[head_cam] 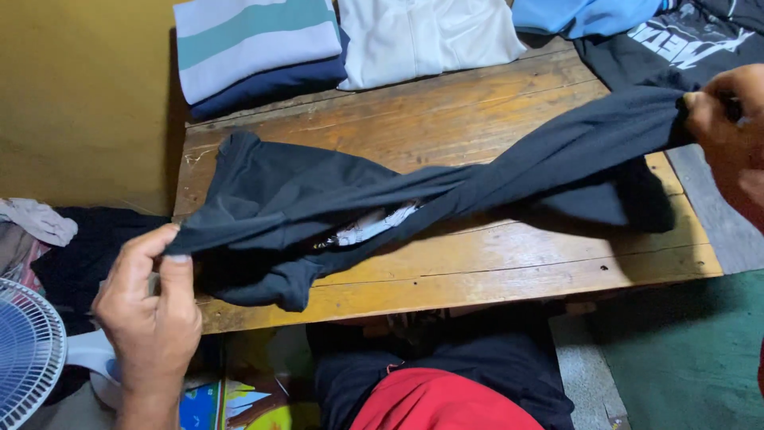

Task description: Folding a black t-shirt on a wooden table.

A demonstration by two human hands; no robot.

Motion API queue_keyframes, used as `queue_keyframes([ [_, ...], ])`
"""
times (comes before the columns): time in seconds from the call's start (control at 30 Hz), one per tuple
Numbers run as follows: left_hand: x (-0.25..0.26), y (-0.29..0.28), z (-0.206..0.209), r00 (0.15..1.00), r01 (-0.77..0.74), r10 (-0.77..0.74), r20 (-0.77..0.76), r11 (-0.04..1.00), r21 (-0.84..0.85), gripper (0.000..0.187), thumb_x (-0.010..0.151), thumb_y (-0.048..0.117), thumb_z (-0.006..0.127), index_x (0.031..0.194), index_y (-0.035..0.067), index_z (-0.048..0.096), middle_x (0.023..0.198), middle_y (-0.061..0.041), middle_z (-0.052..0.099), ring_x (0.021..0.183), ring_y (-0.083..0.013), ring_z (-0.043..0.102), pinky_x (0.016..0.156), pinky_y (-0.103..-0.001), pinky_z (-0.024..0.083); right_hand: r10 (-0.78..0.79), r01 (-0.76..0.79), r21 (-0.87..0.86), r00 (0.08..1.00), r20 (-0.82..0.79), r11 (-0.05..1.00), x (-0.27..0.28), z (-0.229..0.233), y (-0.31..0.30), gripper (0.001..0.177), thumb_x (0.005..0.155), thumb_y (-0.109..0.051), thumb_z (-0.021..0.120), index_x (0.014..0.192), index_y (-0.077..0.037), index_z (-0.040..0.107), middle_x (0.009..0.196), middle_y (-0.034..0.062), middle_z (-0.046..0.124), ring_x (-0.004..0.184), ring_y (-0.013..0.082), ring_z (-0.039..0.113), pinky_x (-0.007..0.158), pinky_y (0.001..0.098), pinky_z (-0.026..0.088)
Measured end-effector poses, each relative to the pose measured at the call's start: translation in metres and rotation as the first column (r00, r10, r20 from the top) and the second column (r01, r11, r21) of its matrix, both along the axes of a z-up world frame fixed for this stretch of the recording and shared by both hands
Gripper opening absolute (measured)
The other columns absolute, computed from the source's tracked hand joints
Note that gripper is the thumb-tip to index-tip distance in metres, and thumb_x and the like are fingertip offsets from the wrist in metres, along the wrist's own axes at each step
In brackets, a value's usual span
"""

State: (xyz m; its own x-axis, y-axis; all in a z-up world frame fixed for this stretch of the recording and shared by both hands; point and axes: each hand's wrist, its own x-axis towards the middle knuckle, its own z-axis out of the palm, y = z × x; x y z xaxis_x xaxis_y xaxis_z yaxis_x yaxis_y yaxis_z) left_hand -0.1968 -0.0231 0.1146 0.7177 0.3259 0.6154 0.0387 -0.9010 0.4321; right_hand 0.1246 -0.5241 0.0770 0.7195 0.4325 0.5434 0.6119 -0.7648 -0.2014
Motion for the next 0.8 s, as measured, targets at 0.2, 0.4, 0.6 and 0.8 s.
queue_keyframes([
  [0.2, 0.005, -0.007, -0.003, 0.992, -0.043, 0.056, 0.113, 0.992, -0.118, 0.021, 0.108, -0.011, 0.056, 0.127, -0.019, 0.062, 0.108, -0.024, 0.066, 0.083, -0.0264, 0.056, 0.080, -0.036, 0.046, -0.322, 0.169, -0.636, 0.938, -0.131, 0.753, -0.030, 0.039, 0.052, 0.041, 0.101, -0.048, 0.064, 0.123, -0.015, 0.071, 0.089, 0.0066, 0.082, 0.055, 0.0152, 0.078, 0.043, 0.0247, 0.059],
  [0.4, 0.012, -0.010, -0.012, 0.979, 0.065, -0.016, 0.202, 0.969, -0.237, 0.022, 0.114, -0.009, 0.050, 0.133, -0.021, 0.053, 0.122, -0.028, 0.062, 0.102, -0.0288, 0.058, 0.097, -0.036, 0.048, 0.193, -0.224, -0.395, 0.974, -0.115, 0.891, -0.047, 0.036, 0.087, 0.073, 0.080, -0.069, 0.062, 0.128, -0.014, 0.068, 0.136, 0.0093, 0.066, 0.121, 0.0277, 0.059, 0.103, 0.0514, 0.037],
  [0.6, 0.008, 0.002, -0.030, 0.984, -0.033, 0.079, 0.158, 0.960, -0.280, 0.017, 0.117, -0.007, 0.052, 0.128, -0.018, 0.058, 0.114, -0.022, 0.063, 0.093, -0.0231, 0.053, 0.088, -0.033, 0.046, 0.238, -0.176, -0.451, 0.968, 0.084, 0.875, -0.060, 0.023, 0.075, 0.018, 0.096, -0.032, 0.069, 0.089, -0.016, 0.065, 0.071, -0.0010, 0.058, 0.061, 0.0153, 0.050, 0.083, 0.0347, 0.044],
  [0.8, 0.012, 0.017, -0.047, 0.988, -0.057, 0.106, 0.113, 0.927, -0.371, 0.024, 0.110, -0.008, 0.049, 0.130, -0.019, 0.059, 0.106, -0.020, 0.062, 0.086, -0.0199, 0.052, 0.081, -0.029, 0.044, 0.194, -0.356, -0.463, 0.912, -0.362, 0.812, -0.113, 0.035, 0.078, 0.034, 0.088, -0.053, 0.078, 0.082, -0.021, 0.068, 0.069, -0.0057, 0.066, 0.057, 0.0167, 0.057, 0.072, 0.0323, 0.051],
])
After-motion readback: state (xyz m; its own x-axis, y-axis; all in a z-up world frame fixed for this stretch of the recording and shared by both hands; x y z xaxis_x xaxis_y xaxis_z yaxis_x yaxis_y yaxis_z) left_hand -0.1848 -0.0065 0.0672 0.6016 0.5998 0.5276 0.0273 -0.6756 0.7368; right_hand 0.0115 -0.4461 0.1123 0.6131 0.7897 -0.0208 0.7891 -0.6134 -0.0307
